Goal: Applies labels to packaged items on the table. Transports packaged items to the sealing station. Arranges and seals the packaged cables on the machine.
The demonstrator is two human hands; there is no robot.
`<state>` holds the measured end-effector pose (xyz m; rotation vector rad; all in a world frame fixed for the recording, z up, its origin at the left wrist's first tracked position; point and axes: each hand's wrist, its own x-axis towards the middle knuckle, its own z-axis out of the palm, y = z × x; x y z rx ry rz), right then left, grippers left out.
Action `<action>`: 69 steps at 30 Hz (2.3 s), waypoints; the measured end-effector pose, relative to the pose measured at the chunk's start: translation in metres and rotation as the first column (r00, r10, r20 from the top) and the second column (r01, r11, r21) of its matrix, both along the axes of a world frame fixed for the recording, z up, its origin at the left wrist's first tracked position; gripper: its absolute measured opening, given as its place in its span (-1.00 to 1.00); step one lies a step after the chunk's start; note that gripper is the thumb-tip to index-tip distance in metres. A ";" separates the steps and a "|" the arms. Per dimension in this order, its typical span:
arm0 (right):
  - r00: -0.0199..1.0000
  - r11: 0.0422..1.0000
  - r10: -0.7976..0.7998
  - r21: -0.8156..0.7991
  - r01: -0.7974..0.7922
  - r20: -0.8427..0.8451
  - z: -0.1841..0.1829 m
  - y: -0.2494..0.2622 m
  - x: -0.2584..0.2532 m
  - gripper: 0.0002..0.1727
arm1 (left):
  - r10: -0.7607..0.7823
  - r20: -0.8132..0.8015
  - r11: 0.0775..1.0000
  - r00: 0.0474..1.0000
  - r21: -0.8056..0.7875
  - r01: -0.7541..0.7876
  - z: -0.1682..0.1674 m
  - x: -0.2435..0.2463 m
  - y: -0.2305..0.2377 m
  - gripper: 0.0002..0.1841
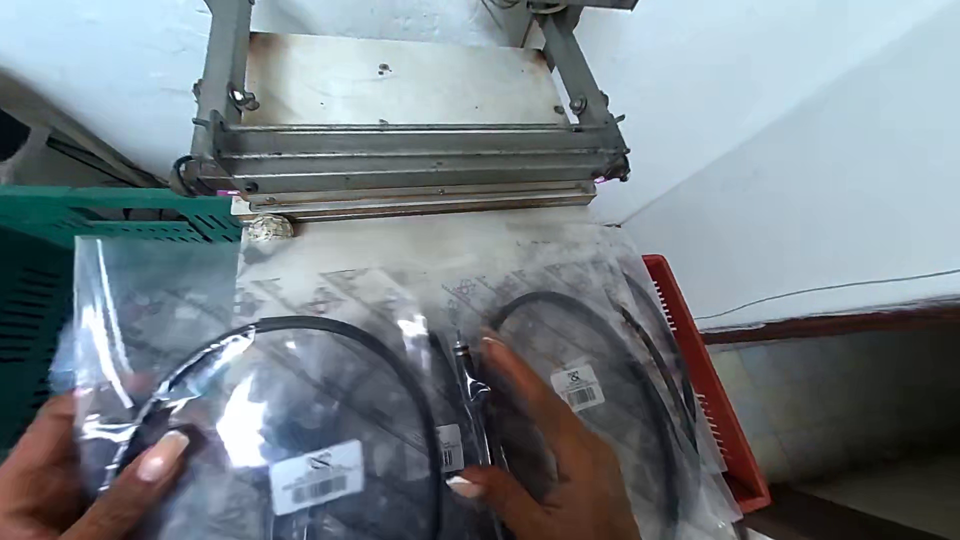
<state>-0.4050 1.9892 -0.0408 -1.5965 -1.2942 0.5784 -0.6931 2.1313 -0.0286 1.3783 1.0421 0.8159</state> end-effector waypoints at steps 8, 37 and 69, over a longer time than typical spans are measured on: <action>0.958 0.953 -0.275 -0.156 0.260 -0.083 0.026 0.046 0.028 -0.84 | 0.171 -0.010 0.944 0.985 -0.285 -0.167 -0.013 0.090 0.045 -0.65; 0.921 0.790 -0.387 -0.501 0.354 0.041 -0.001 0.132 0.118 -0.63 | 0.187 -0.208 0.977 0.960 -0.059 -0.203 -0.034 0.171 0.093 -0.63; 0.966 0.960 -0.258 -0.102 0.260 0.028 0.017 0.046 0.045 -0.83 | 0.216 -0.067 0.929 0.974 -0.291 -0.227 -0.003 0.106 0.043 -0.65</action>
